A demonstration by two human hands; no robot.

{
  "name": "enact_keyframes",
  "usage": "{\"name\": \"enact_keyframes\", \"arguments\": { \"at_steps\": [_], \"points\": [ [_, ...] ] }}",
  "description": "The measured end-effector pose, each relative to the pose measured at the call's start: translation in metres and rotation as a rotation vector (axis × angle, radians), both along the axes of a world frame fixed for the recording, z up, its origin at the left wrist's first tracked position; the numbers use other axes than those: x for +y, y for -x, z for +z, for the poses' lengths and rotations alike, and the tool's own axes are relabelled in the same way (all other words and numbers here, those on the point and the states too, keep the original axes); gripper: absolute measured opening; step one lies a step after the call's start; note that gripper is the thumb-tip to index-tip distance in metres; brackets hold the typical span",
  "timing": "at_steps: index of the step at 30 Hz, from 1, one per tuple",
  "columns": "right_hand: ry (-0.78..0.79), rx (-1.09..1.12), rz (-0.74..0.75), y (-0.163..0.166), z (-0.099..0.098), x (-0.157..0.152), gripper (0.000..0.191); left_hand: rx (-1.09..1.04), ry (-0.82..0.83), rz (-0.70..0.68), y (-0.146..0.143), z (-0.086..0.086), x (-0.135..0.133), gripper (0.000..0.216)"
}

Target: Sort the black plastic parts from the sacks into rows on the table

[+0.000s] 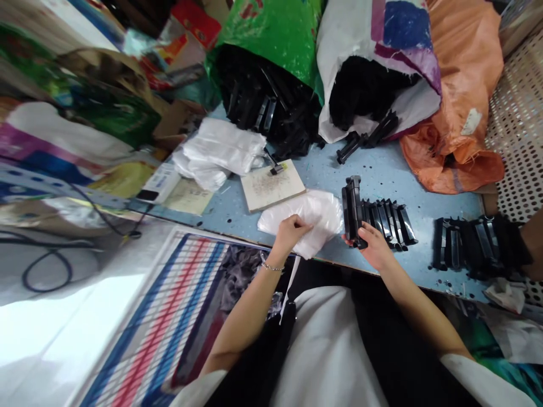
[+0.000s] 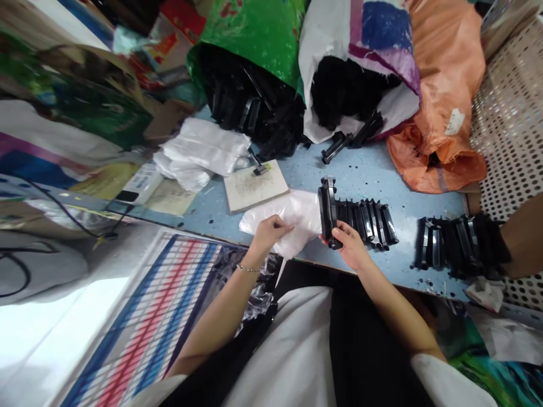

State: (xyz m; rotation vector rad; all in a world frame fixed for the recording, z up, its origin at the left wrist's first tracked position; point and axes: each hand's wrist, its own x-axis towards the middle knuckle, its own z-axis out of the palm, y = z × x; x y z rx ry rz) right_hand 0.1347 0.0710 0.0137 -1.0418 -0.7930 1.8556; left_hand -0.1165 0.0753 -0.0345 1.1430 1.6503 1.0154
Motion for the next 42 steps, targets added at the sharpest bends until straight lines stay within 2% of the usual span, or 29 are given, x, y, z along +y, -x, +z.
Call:
{"name": "enact_keyframes", "arguments": {
  "at_steps": [3,8,12,13,15,18,20,24,29,34,36,40,42],
  "points": [
    [0.06,0.116,0.023,0.021,0.005,0.007,0.039,-0.14,0.04,0.019,0.006,0.003,0.003,0.03],
    [0.134,0.316,0.07,0.068,-0.004,0.029,0.034,-0.146,0.037,0.051,0.002,0.002,0.003,0.017],
    [0.148,0.281,-0.081,0.092,-0.02,0.046,0.032,-0.065,-0.136,0.11,0.007,0.007,-0.005,0.007],
    [0.162,0.264,-0.113,0.094,-0.023,0.048,0.033,0.006,-0.199,0.083,0.011,0.01,-0.008,0.002],
    [0.193,0.267,-0.131,0.095,-0.025,0.049,0.032,0.182,-0.291,-0.018,0.017,0.016,-0.012,0.019],
    [0.207,0.356,-0.088,0.095,-0.02,0.046,0.029,0.32,-0.291,-0.11,0.02,0.02,-0.012,0.031],
    [0.214,0.429,-0.072,0.094,-0.015,0.045,0.026,0.254,-0.224,-0.084,0.018,0.02,-0.01,0.03],
    [0.211,0.485,-0.121,0.085,-0.003,0.046,0.02,-0.018,-0.095,0.012,0.012,0.013,-0.005,0.024],
    [0.24,0.519,-0.097,0.075,0.002,0.045,0.02,-0.272,-0.059,0.077,-0.001,0.006,0.002,0.022],
    [0.269,0.441,-0.131,0.083,-0.006,0.045,0.022,-0.068,-0.104,0.131,-0.013,-0.002,0.005,0.028],
    [0.266,0.454,-0.129,0.085,-0.008,0.048,0.025,-0.009,-0.105,0.109,-0.013,-0.005,0.004,0.028],
    [0.242,0.42,-0.125,0.088,-0.011,0.055,0.03,0.011,-0.11,0.046,-0.008,-0.005,0.002,0.016],
    [0.218,0.351,-0.162,0.09,-0.015,0.058,0.032,0.114,-0.163,-0.004,0.0,0.002,-0.001,0.003]
  ]
}}
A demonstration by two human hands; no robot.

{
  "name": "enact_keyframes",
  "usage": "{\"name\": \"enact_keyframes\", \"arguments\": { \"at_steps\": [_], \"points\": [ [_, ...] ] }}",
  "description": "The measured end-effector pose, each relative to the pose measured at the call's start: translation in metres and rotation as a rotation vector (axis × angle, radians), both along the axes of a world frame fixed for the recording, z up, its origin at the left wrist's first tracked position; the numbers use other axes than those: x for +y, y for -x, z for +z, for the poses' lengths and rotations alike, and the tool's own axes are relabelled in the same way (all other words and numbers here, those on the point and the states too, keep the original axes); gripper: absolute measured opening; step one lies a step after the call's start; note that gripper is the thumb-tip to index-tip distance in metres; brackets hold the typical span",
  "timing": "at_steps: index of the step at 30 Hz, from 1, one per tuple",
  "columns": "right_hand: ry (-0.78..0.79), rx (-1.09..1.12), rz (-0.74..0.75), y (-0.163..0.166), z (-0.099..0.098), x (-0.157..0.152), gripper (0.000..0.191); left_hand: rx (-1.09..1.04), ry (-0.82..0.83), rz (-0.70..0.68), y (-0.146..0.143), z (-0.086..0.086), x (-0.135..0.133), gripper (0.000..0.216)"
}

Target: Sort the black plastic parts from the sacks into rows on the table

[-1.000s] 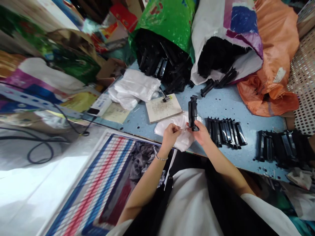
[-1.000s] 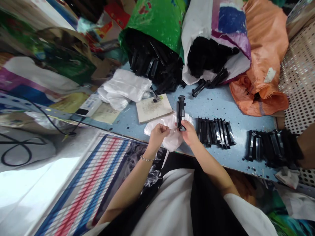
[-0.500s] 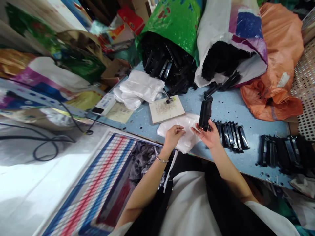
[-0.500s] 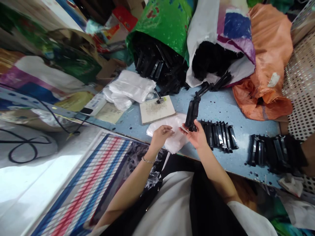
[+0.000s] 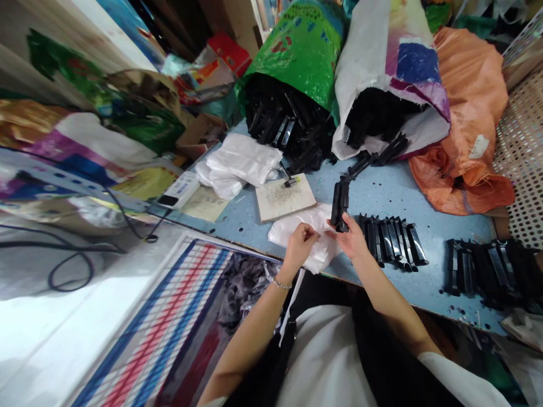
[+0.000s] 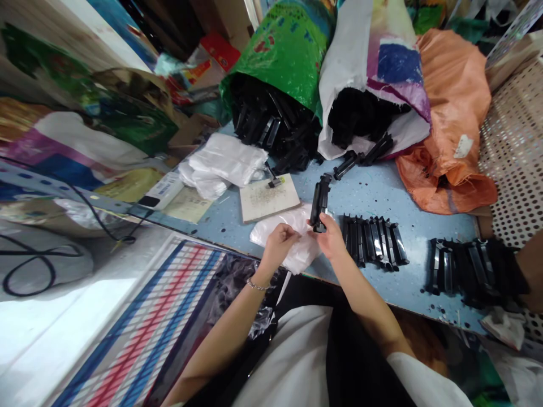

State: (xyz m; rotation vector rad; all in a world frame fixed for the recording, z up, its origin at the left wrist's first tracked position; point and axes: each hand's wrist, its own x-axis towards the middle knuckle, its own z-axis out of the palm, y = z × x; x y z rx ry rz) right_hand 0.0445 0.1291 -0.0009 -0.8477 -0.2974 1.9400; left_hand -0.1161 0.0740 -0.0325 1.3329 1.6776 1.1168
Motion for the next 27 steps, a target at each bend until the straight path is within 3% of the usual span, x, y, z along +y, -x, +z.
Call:
{"name": "enact_keyframes", "arguments": {
  "at_steps": [5,7,11,15,18,23,27],
  "points": [
    [-0.045,-0.092,-0.037,0.004,-0.008,0.0,0.035,0.711,-0.032,-0.206,0.018,0.027,-0.007,0.028],
    [-0.069,-0.097,-0.051,0.004,-0.006,-0.003,0.035,0.785,-0.004,-0.242,0.021,0.034,-0.006,0.03],
    [-0.074,-0.035,-0.021,-0.004,0.005,-0.011,0.032,0.45,-0.03,-0.207,0.021,0.036,-0.001,0.025],
    [-0.082,0.085,0.029,-0.011,0.013,-0.017,0.024,0.147,0.037,-0.114,0.012,0.022,0.003,0.014],
    [-0.041,0.086,0.026,-0.005,0.009,-0.014,0.024,-0.025,0.103,-0.064,0.003,0.009,0.004,0.017],
    [0.017,0.021,-0.006,0.006,-0.001,-0.008,0.028,-0.057,0.125,0.027,0.0,0.0,0.002,0.012],
    [-0.004,0.041,0.011,0.004,0.012,-0.013,0.027,0.088,0.104,0.045,-0.001,-0.002,0.001,0.01]
  ]
}}
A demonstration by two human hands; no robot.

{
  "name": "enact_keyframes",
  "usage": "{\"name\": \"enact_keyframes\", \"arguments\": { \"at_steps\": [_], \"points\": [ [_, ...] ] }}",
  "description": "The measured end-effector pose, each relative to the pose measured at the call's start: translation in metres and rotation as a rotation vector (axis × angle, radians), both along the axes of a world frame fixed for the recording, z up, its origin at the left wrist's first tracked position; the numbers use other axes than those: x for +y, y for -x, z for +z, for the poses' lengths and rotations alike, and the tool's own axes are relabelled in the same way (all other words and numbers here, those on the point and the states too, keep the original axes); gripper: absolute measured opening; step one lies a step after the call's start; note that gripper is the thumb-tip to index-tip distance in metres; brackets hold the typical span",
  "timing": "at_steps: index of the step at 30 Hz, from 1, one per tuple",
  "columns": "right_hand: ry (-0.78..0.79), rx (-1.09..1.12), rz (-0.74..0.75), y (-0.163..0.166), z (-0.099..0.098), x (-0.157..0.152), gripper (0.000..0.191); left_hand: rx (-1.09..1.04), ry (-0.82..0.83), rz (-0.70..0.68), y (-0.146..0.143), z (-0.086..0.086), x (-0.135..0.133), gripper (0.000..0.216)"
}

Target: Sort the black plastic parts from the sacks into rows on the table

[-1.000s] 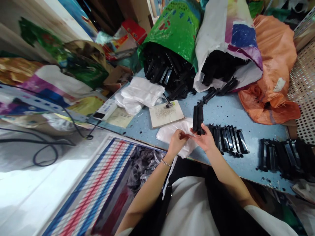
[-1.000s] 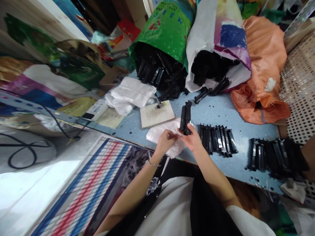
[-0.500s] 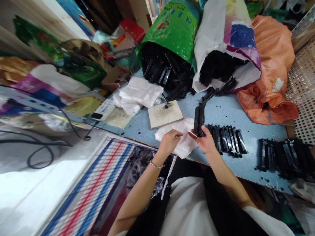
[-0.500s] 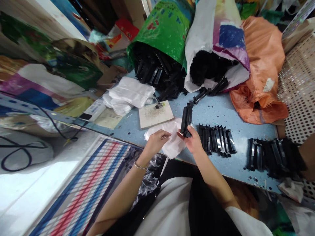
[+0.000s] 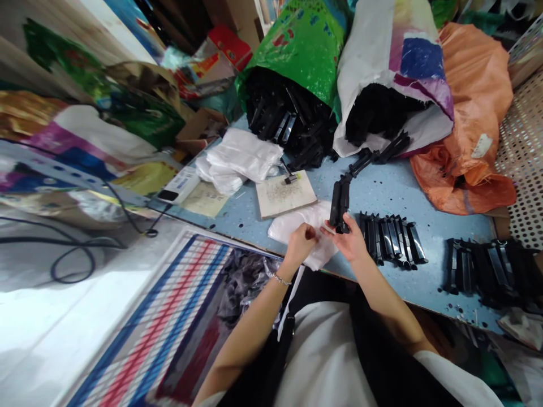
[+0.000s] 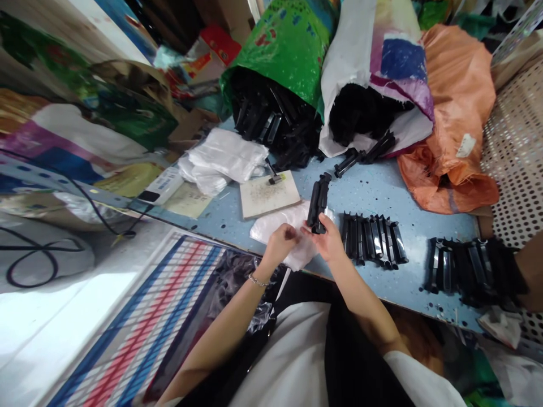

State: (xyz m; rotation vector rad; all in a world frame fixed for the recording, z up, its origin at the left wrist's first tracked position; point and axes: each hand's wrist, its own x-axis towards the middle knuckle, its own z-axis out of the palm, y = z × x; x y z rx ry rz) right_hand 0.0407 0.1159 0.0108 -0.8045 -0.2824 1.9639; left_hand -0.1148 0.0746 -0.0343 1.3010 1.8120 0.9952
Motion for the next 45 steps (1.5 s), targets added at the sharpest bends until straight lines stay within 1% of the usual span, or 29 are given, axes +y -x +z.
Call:
{"name": "enact_keyframes", "arguments": {
  "at_steps": [4,6,7,8,9,11,12,14,16,18,20,23,25,27,29,31,33,36,38,39,41,45],
  "points": [
    [-0.066,-0.018,0.027,-0.003,0.015,-0.005,0.025,0.068,-0.021,0.013,-0.01,-0.005,-0.001,0.018],
    [-0.077,-0.017,0.042,-0.002,0.014,-0.004,0.026,0.106,-0.032,0.01,-0.013,-0.005,-0.001,0.017],
    [-0.073,-0.032,0.045,0.0,0.011,-0.003,0.027,0.137,-0.046,-0.006,-0.014,-0.004,-0.002,0.012],
    [-0.067,-0.06,0.042,0.002,0.007,-0.002,0.028,0.184,-0.07,-0.034,-0.013,-0.001,-0.003,0.006],
    [-0.061,-0.098,0.031,0.003,0.002,0.0,0.029,0.253,-0.1,-0.067,-0.01,0.003,-0.005,0.009],
    [-0.065,-0.169,-0.004,0.006,-0.009,0.002,0.031,0.441,-0.15,-0.138,-0.002,0.013,-0.009,0.024],
    [-0.077,-0.193,-0.019,0.007,-0.013,0.003,0.032,0.546,-0.155,-0.17,0.003,0.018,-0.01,0.028],
    [-0.117,-0.22,-0.044,0.006,-0.018,0.002,0.032,0.717,-0.131,-0.224,0.011,0.028,-0.012,0.029],
    [-0.162,-0.237,-0.065,0.0,-0.017,-0.002,0.03,0.786,-0.105,-0.272,0.016,0.033,-0.01,0.03],
    [-0.176,-0.213,-0.039,-0.012,-0.011,-0.01,0.028,0.75,-0.108,-0.282,0.018,0.033,-0.007,0.039],
    [-0.138,-0.137,0.073,-0.031,-0.004,-0.024,0.028,0.635,-0.16,-0.26,0.017,0.03,-0.004,0.045],
    [-0.027,-0.039,0.268,-0.06,0.001,-0.045,0.037,0.451,-0.29,-0.197,0.018,0.024,-0.006,0.037],
    [0.025,-0.024,0.308,-0.072,-0.001,-0.054,0.038,0.451,-0.308,-0.182,0.019,0.022,-0.011,0.031],
    [0.057,-0.021,0.301,-0.076,-0.006,-0.058,0.036,0.564,-0.213,-0.219,0.019,0.021,-0.017,0.032],
    [0.082,-0.013,0.305,-0.075,-0.01,-0.06,0.034,0.691,-0.09,-0.271,0.018,0.02,-0.023,0.033],
    [0.092,0.005,0.33,-0.073,-0.013,-0.063,0.032,0.743,-0.053,-0.272,0.018,0.019,-0.025,0.038],
    [0.099,0.058,0.374,-0.072,-0.015,-0.067,0.033,0.702,-0.126,-0.236,0.017,0.016,-0.024,0.047],
    [0.17,0.217,0.536,-0.069,-0.022,-0.073,0.041,0.559,-0.26,-0.216,0.019,0.011,-0.019,0.053],
    [0.234,0.333,0.643,-0.064,-0.029,-0.073,0.047,0.484,-0.289,-0.225,0.02,0.008,-0.017,0.058],
    [0.257,0.383,0.667,-0.06,-0.034,-0.07,0.048,0.461,-0.29,-0.23,0.019,0.007,-0.016,0.061],
    [0.286,0.463,0.653,-0.05,-0.042,-0.062,0.049,0.444,-0.297,-0.246,0.016,0.006,-0.019,0.066],
    [0.31,0.544,0.511,-0.029,-0.05,-0.043,0.048,0.508,-0.326,-0.289,0.007,0.009,-0.034,0.072]
  ]
}}
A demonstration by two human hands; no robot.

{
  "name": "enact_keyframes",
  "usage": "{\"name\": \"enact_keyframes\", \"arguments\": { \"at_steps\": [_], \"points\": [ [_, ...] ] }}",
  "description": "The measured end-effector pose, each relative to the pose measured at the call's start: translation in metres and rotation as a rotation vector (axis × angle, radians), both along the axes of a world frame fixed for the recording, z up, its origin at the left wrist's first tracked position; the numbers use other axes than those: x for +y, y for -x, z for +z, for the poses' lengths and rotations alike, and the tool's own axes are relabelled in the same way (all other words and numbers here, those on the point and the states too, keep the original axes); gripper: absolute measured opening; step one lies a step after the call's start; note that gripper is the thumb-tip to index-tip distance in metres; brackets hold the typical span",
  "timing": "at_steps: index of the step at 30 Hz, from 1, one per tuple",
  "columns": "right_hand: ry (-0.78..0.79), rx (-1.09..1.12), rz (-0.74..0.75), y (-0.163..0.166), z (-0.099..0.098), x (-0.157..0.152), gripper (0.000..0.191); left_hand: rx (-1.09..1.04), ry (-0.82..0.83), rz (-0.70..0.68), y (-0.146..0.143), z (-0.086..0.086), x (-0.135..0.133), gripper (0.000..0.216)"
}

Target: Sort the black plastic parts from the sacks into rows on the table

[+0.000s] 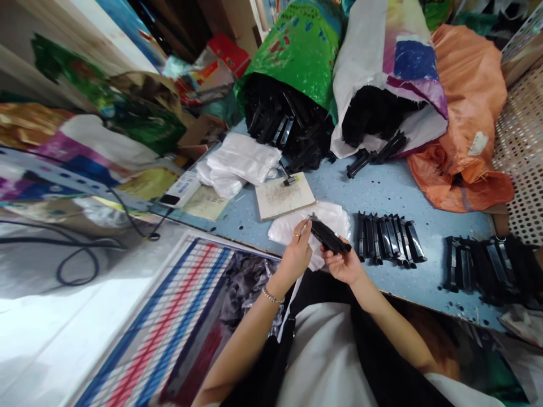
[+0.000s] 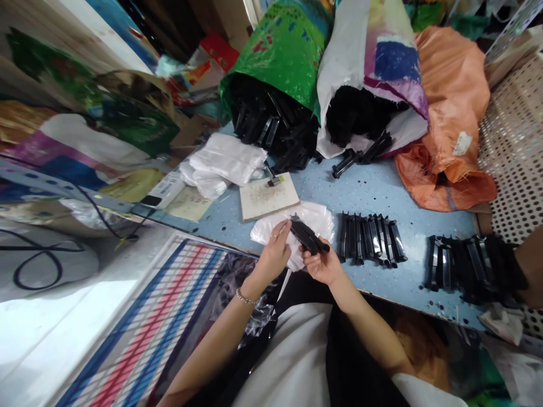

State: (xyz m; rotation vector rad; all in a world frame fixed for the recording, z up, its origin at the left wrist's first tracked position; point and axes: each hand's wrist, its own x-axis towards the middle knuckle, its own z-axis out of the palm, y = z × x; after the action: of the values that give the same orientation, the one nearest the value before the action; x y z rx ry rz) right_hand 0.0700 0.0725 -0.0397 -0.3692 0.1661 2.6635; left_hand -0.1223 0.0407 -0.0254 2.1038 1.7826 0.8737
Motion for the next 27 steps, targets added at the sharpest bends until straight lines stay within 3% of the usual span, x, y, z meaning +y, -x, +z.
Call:
{"name": "enact_keyframes", "arguments": {
  "at_steps": [3,6,8,11,13,15,19,21,23,25,27],
  "points": [
    [-0.018,-0.054,-0.059,0.008,0.002,0.004,0.049,0.149,0.065,0.083,0.0,0.005,-0.008,0.068],
    [-0.136,-0.16,-0.022,0.013,0.005,0.0,0.047,0.21,0.112,0.188,0.002,0.013,-0.01,0.068],
    [-0.272,-0.276,-0.001,0.018,0.007,-0.003,0.046,0.141,0.083,0.105,-0.002,0.02,-0.012,0.073],
    [-0.515,-0.593,-0.104,0.023,0.011,-0.006,0.041,-0.002,0.043,-0.235,-0.016,0.028,-0.022,0.081],
    [-0.605,-0.751,-0.212,0.022,0.019,-0.013,0.03,-0.077,0.058,-0.392,-0.023,0.031,-0.03,0.083],
    [-0.752,-0.831,-0.244,0.014,0.033,-0.024,0.023,-0.135,0.081,-0.419,-0.024,0.036,-0.038,0.079],
    [-1.31,-0.883,-0.02,-0.018,0.063,-0.039,0.051,-0.192,0.107,-0.285,0.004,0.06,-0.064,0.047],
    [-1.501,-1.143,-0.027,-0.036,0.066,-0.035,0.051,-0.16,0.209,-0.252,0.028,0.074,-0.083,0.037],
    [-1.65,-1.646,-0.087,-0.051,0.059,-0.026,0.055,-0.089,0.407,-0.305,0.052,0.076,-0.099,0.033],
    [-1.798,-2.049,0.012,-0.061,0.046,-0.018,0.064,0.029,0.64,-0.312,0.067,0.061,-0.11,0.029],
    [-1.961,-2.2,0.224,-0.067,0.035,-0.015,0.066,0.163,0.834,-0.215,0.074,0.034,-0.111,0.025]
  ]
}}
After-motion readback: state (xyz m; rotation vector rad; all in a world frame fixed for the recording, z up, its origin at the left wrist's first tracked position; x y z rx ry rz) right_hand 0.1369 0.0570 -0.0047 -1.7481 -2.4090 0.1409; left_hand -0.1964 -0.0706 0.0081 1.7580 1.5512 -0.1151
